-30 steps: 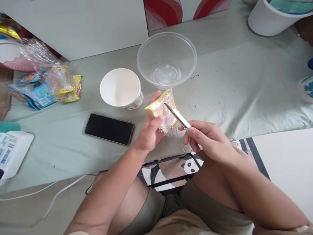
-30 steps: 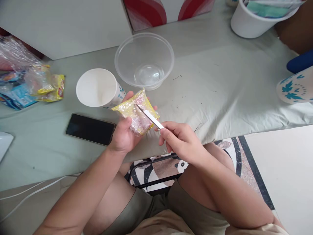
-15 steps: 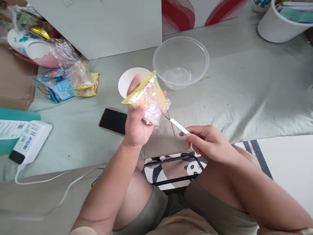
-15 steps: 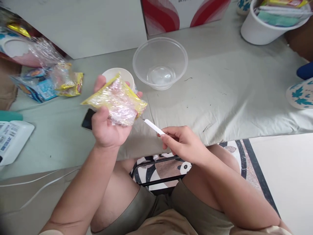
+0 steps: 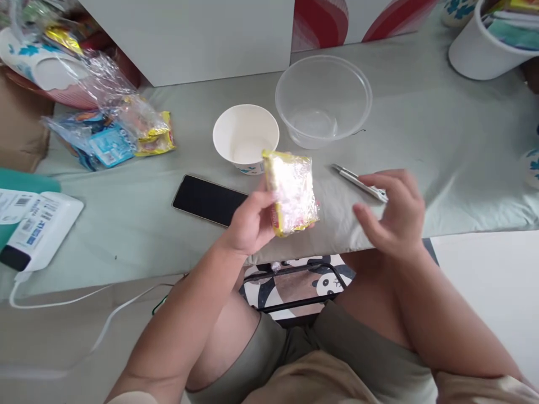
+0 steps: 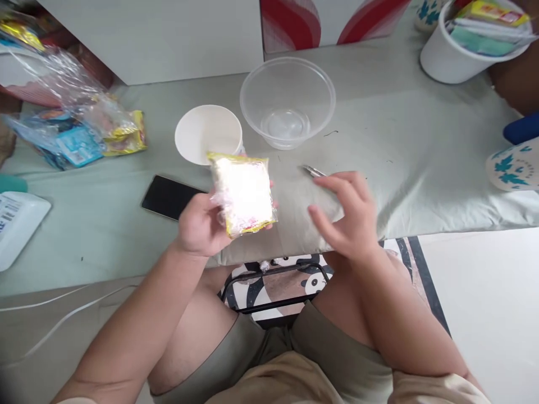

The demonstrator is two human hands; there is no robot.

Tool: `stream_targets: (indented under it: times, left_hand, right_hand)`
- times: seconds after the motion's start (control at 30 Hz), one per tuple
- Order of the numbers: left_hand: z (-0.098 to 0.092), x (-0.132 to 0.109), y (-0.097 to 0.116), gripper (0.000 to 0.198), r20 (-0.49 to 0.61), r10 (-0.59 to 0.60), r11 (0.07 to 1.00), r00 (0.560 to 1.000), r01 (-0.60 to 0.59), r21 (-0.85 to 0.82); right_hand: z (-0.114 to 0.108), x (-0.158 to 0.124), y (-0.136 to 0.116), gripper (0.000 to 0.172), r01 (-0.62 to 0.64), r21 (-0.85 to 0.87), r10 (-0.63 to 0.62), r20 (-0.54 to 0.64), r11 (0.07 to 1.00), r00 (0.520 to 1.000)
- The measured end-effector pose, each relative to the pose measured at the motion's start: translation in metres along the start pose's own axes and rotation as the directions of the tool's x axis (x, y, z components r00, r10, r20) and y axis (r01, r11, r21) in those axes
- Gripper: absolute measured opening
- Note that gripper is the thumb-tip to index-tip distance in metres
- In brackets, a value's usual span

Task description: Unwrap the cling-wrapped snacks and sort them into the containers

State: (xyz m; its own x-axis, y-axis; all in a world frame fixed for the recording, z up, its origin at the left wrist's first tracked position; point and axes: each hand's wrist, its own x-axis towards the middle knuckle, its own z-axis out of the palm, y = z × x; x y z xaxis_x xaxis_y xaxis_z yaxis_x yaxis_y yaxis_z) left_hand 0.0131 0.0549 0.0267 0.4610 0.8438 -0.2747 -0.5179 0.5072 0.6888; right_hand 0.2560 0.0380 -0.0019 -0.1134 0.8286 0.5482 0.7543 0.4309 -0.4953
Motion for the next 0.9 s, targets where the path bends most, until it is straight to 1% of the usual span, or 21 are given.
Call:
stream_targets:
  times: [0.03,0.07,0.1,0.13,0.17,0.23,0.27,0.33,0.37,0.43,0.47,0.5,0.57,0.63,0.7,0.73,0.77,0.8,0.83,0.87,0.9]
  left_hand:
    - [-0.001,0.001,-0.005,0.069,0.003,0.002,0.998,1.0,-0.002,0.061]
    - [-0.001,0.002,-0.009,0.063,0.011,0.006,0.992,1.0,-0.008,0.122]
    - [-0.002,0.003,-0.012,0.058,0.023,0.015,0.984,1.0,-0.018,0.178]
    - [-0.002,0.004,-0.015,0.055,0.034,0.022,0.975,0.999,-0.029,0.222]
    - [-0.002,0.004,-0.017,0.053,0.043,0.027,0.967,0.999,-0.037,0.254]
    - [-0.001,0.005,-0.019,0.052,0.04,0.028,0.959,0.999,-0.038,0.282]
    - [-0.001,0.006,-0.019,0.053,0.027,0.024,0.957,0.999,-0.031,0.288]
    - [0.0,0.008,-0.018,0.055,-0.018,0.004,0.952,1.0,0.002,0.305]
    - [0.0,0.01,-0.018,0.055,-0.042,-0.009,0.949,0.999,0.021,0.313]
    - [-0.001,0.012,-0.015,0.056,-0.075,-0.049,0.946,0.996,0.071,0.316]
    - [-0.002,0.013,-0.014,0.057,-0.066,-0.087,0.948,0.994,0.103,0.302]
    - [-0.004,0.014,-0.012,0.057,-0.037,-0.138,0.95,0.99,0.143,0.278]
    - [-0.009,0.015,-0.006,0.057,0.049,-0.259,0.945,0.965,0.243,0.219]
    - [-0.015,0.014,0.0,0.058,0.135,-0.374,0.92,0.917,0.349,0.178]
    - [-0.017,0.012,0.004,0.062,0.194,-0.462,0.885,0.866,0.435,0.168]
    - [-0.017,0.012,0.005,0.065,0.214,-0.484,0.874,0.849,0.457,0.164]
    - [-0.015,0.013,0.005,0.068,0.224,-0.481,0.876,0.847,0.457,0.153]
    - [-0.013,0.014,0.004,0.07,0.221,-0.448,0.894,0.866,0.429,0.127]
    - [-0.01,0.015,0.002,0.072,0.204,-0.387,0.922,0.899,0.375,0.093]
    - [-0.007,0.017,0.0,0.073,0.177,-0.312,0.95,0.934,0.306,0.059]
    - [-0.004,0.019,-0.003,0.075,0.149,-0.241,0.97,0.959,0.239,0.033]
  right_hand:
    - [0.003,0.001,-0.009,0.039,0.091,0.145,-0.095,0.016,0.985,0.995]
    - [0.005,0.003,-0.018,0.043,0.145,0.261,-0.16,0.037,0.954,0.986]
    - [0.008,0.004,-0.025,0.046,0.159,0.339,-0.19,0.059,0.927,0.98]
    - [0.011,0.005,-0.031,0.042,0.14,0.39,-0.188,0.088,0.91,0.978]
    - [0.013,0.006,-0.035,0.033,0.097,0.422,-0.161,0.118,0.901,0.98]
    - [0.014,0.007,-0.038,0.009,-0.025,0.461,-0.058,0.166,0.887,0.984]
    - [0.014,0.006,-0.037,0.003,-0.103,0.473,0.016,0.184,0.875,0.983]
    - [0.013,0.004,-0.033,0.009,-0.257,0.493,0.174,0.208,0.831,0.963]
    - [0.012,0.003,-0.031,0.011,-0.313,0.506,0.238,0.209,0.804,0.949]
    - [0.01,0.003,-0.028,0.014,-0.385,0.535,0.337,0.191,0.752,0.922]
    - [0.009,0.003,-0.025,0.016,-0.407,0.548,0.378,0.171,0.731,0.91]
    - [0.008,0.005,-0.023,0.016,-0.425,0.557,0.419,0.146,0.713,0.896]
    - [0.005,0.01,-0.015,0.015,-0.486,0.557,0.514,0.119,0.674,0.849]
    - [0.002,0.016,-0.006,0.014,-0.549,0.547,0.587,0.126,0.632,0.8]
    - [-0.001,0.02,0.003,0.016,-0.593,0.53,0.631,0.133,0.606,0.764]
    - [-0.001,0.021,0.006,0.016,-0.593,0.527,0.646,0.105,0.609,0.756]
    - [-0.001,0.02,0.008,0.016,-0.571,0.527,0.65,0.046,0.629,0.759]
    - [0.0,0.019,0.009,0.015,-0.517,0.524,0.636,-0.062,0.677,0.769]
    - [0.001,0.017,0.008,0.013,-0.428,0.505,0.586,-0.205,0.749,0.784]
    - [0.003,0.015,0.005,0.012,-0.314,0.46,0.492,-0.341,0.83,0.801]
    - [0.005,0.012,0.001,0.012,-0.185,0.392,0.356,-0.426,0.901,0.832]
